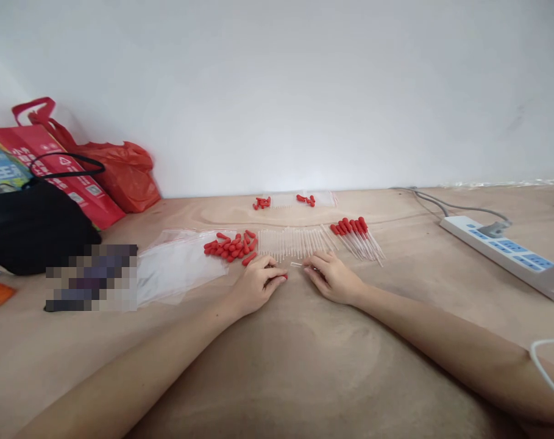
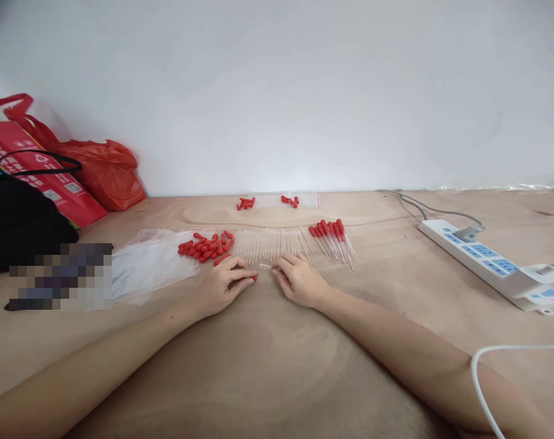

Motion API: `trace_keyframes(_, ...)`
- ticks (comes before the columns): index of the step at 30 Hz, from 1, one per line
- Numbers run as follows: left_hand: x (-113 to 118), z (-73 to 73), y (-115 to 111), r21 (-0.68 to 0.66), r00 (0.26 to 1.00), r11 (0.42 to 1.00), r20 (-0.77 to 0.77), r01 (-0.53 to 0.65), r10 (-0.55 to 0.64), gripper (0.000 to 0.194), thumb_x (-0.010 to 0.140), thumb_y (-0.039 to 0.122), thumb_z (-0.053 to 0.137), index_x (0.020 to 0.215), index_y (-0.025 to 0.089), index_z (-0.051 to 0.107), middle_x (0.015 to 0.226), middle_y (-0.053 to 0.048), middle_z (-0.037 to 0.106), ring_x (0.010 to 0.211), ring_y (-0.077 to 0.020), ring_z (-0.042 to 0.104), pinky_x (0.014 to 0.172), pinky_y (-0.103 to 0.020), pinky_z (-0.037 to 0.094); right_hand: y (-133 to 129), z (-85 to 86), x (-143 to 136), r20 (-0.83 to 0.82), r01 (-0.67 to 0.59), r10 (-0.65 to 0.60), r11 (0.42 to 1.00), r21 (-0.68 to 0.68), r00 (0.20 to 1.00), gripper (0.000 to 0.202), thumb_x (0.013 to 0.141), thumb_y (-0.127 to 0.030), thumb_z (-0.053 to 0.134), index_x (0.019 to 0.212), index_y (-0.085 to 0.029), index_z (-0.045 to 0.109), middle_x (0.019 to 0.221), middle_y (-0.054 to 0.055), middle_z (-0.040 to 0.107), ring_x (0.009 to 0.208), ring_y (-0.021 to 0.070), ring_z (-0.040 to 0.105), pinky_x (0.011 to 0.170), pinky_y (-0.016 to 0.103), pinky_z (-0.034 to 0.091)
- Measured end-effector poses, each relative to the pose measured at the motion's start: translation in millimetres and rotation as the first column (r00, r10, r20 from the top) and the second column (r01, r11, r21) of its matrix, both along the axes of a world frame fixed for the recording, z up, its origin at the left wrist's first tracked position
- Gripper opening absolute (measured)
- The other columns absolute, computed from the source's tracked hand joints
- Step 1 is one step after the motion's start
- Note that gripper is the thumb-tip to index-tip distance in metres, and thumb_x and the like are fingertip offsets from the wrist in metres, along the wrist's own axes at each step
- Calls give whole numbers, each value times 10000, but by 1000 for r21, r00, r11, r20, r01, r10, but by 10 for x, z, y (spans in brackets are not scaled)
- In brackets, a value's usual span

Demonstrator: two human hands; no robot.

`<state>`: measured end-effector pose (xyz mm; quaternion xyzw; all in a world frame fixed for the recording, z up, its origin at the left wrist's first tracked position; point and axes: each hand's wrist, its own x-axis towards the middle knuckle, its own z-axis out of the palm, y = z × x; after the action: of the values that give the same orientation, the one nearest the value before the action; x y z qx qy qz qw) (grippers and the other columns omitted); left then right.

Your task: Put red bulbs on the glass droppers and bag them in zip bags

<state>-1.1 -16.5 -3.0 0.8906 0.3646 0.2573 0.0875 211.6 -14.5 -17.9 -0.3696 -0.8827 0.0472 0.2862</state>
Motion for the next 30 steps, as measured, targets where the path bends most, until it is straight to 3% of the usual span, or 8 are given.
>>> trace_keyframes(9, 47, 37, -28, -4, 994, 995, 46, -98, 98, 133, 866, 220, 407, 848, 180, 532, 804, -10, 630, 774, -164, 568, 730, -321, 378, -31, 17, -4, 14, -81, 80, 996, 43, 997, 176, 858, -192, 378, 939, -150, 529, 836, 68, 574, 776, 160, 509, 702, 302, 347)
trace_keyframes(19, 39, 33, -28, 25, 996, 998, 77, -54, 52, 149, 868, 221, 411, 920, 188, 547, 859, -9, 664, 773, -157, 597, 725, -301, 367, -48, 30, -14, -29, -65, 68, 991, 114, 997, 173, 855, -200, 396, 927, -149, 545, 812, 53, 595, 735, 145, 516, 677, 290, 315)
trace_keyframes(30, 29, 9, -43, 110, 996, 994, 89, 17, -26, 160, 880, 230, 407, 839, 175, 552, 809, 5, 661, 742, -127, 586, 728, -292, 311, -24, 13, 3, -35, -111, 117, 985, 130, 993, 201, 861, -192, 404, 942, -170, 586, 739, 28, 609, 685, 121, 524, 653, 288, 258)
